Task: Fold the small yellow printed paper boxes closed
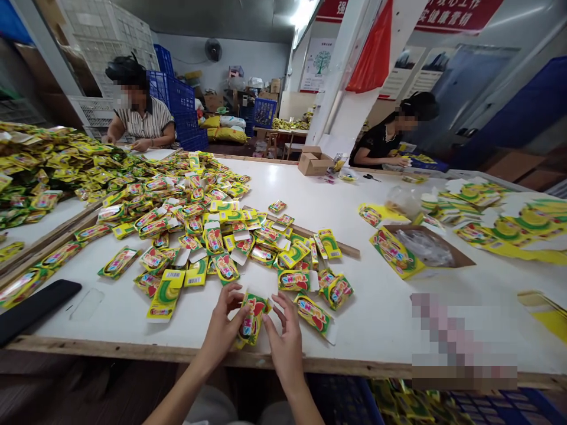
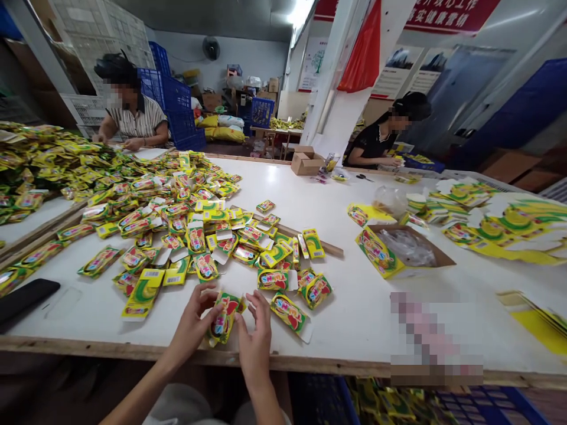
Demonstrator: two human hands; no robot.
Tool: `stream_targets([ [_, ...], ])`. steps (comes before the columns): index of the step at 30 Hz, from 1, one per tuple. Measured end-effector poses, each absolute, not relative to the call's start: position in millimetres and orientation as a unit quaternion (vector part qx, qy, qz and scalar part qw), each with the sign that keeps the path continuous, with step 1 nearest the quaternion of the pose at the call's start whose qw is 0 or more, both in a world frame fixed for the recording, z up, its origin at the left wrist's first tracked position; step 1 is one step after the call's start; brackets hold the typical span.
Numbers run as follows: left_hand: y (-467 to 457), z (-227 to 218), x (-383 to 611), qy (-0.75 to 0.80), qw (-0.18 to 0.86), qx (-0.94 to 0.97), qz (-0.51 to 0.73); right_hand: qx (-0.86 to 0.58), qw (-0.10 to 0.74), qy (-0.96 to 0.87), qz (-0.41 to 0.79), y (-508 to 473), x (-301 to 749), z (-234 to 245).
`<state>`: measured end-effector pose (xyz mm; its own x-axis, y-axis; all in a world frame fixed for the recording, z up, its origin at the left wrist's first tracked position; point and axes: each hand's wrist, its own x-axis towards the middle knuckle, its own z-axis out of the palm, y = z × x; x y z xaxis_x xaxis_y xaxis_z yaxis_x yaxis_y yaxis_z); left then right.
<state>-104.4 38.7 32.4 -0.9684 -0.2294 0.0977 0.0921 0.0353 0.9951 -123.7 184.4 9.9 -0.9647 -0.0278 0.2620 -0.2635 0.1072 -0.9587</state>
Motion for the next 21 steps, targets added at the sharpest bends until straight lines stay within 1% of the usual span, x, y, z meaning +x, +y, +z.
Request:
stream_targets([
  [4, 31.9, 33.8, -96.7, -0.688, 0.125, 0.047, -0.713, 0.101, 0.045, -0.765, 0.634, 179.0, -126.5, 17.1],
  [8, 41.4, 37.5, -97.3, -0.663, 0.126, 0.035, -0.737, 0.12, 0.054, -0.764, 0.632, 185.1, -130.4, 28.2],
  [11, 55.0, 39.6, -99.0, -0.651, 0.101, 0.011, -0.752, 0.149, 0.046, -0.752, 0.64, 203.4, -132.8, 32.8],
  [16, 71.6, 34.3, -103.0, -0.671, 0.037, 0.006, -0.74, 0.176, 0.009, -0.783, 0.597, 235.5, -137.6, 33.4],
  [18, 73.7, 33.0, -106.4, -0.691, 0.043, 0.007, -0.721, 0.186, 0.01, -0.792, 0.582, 236.9, -140.7, 35.3],
  [21, 74.3, 33.7, -112.3, -0.708, 0.08, -0.002, -0.702, 0.196, 0.022, -0.789, 0.581, 228.9, -145.8, 36.5],
])
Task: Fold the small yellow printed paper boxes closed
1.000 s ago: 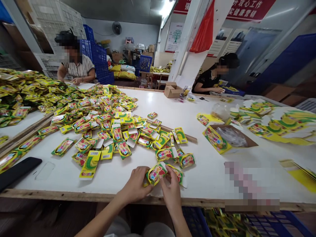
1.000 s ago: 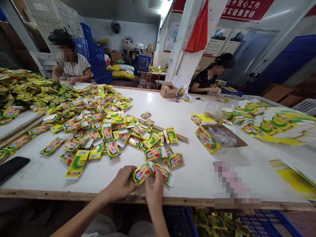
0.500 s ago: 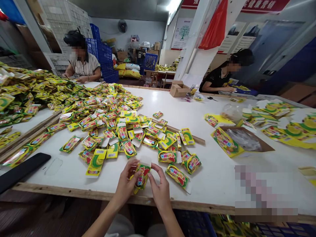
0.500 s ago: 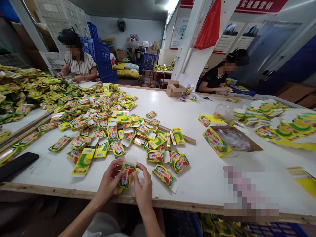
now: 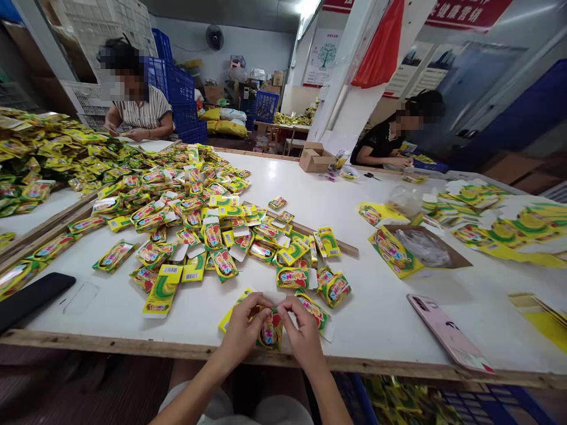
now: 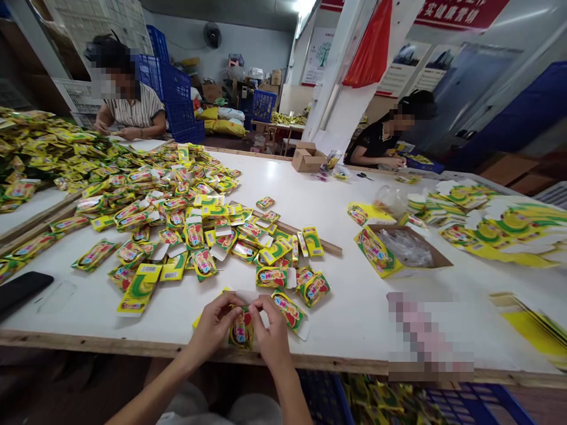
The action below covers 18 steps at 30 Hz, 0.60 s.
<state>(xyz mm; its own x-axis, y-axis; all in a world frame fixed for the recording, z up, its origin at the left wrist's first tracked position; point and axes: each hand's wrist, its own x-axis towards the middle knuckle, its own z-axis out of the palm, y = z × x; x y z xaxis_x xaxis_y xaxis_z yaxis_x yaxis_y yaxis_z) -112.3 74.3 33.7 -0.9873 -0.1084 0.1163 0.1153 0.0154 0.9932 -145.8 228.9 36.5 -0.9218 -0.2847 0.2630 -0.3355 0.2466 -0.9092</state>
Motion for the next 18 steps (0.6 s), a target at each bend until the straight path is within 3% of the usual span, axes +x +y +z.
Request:
stream_targets([
  [5, 71.7, 32.5, -117.4, -0.663, 0.068, -0.005, -0.745, 0.149, 0.023, -0.755, 0.639, 221.2, -148.2, 27.7],
  [11, 67.1, 32.0, -113.4, -0.696, 0.065, -0.012, -0.715, 0.201, 0.036, -0.769, 0.606, 226.1, -139.7, 28.8],
  [18, 69.9, 38.0, -113.5, -0.708, 0.076, 0.029, -0.702, 0.153, 0.051, -0.8, 0.578, 213.1, -138.6, 43.3],
])
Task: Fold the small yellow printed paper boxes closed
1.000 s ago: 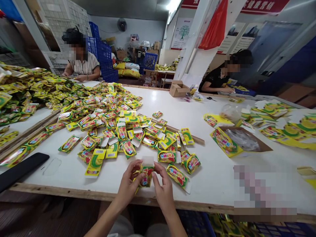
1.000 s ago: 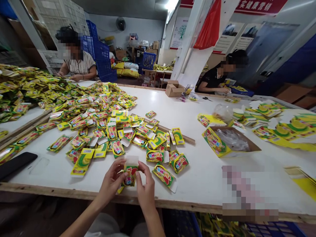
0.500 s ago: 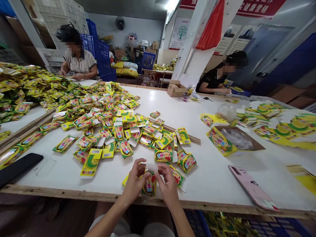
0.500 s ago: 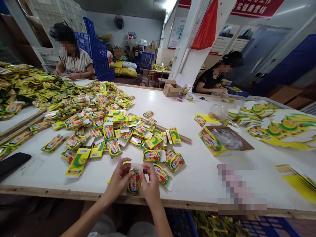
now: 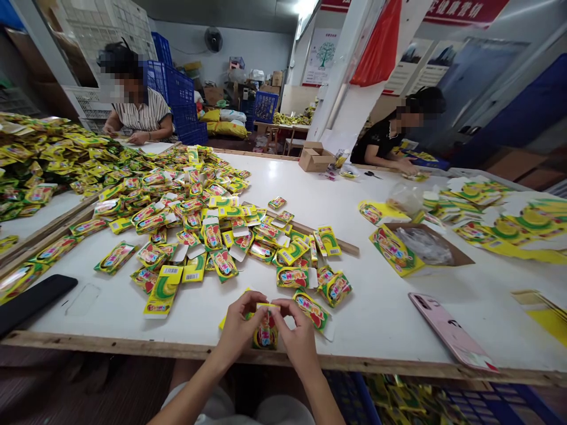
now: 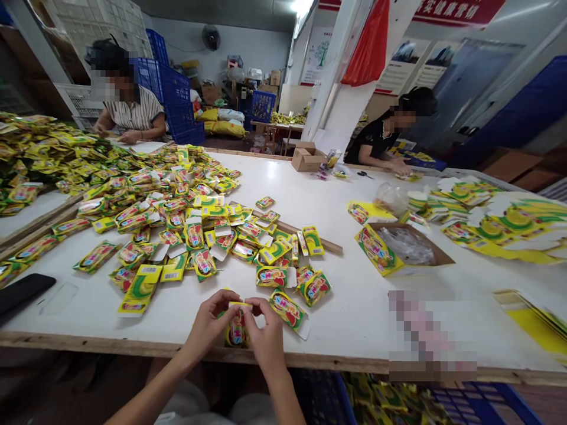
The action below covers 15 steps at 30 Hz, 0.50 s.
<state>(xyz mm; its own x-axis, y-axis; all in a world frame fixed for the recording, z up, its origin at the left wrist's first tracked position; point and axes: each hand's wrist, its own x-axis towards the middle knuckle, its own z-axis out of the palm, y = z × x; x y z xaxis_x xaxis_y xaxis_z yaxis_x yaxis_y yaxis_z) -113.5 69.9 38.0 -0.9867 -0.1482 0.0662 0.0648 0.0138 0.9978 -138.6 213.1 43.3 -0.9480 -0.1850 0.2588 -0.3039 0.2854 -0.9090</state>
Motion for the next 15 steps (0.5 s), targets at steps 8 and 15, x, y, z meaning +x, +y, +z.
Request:
stream_targets([
  [8, 65.2, 34.0, -114.8, -0.703, 0.07, 0.011, -0.708, 0.148, 0.019, -0.785, 0.601, 213.2, -142.5, 45.3],
  [15, 62.3, 35.7, -106.8, -0.743, 0.113, -0.035, -0.658, 0.159, 0.011, -0.774, 0.613, 213.8, -135.7, 35.2],
])
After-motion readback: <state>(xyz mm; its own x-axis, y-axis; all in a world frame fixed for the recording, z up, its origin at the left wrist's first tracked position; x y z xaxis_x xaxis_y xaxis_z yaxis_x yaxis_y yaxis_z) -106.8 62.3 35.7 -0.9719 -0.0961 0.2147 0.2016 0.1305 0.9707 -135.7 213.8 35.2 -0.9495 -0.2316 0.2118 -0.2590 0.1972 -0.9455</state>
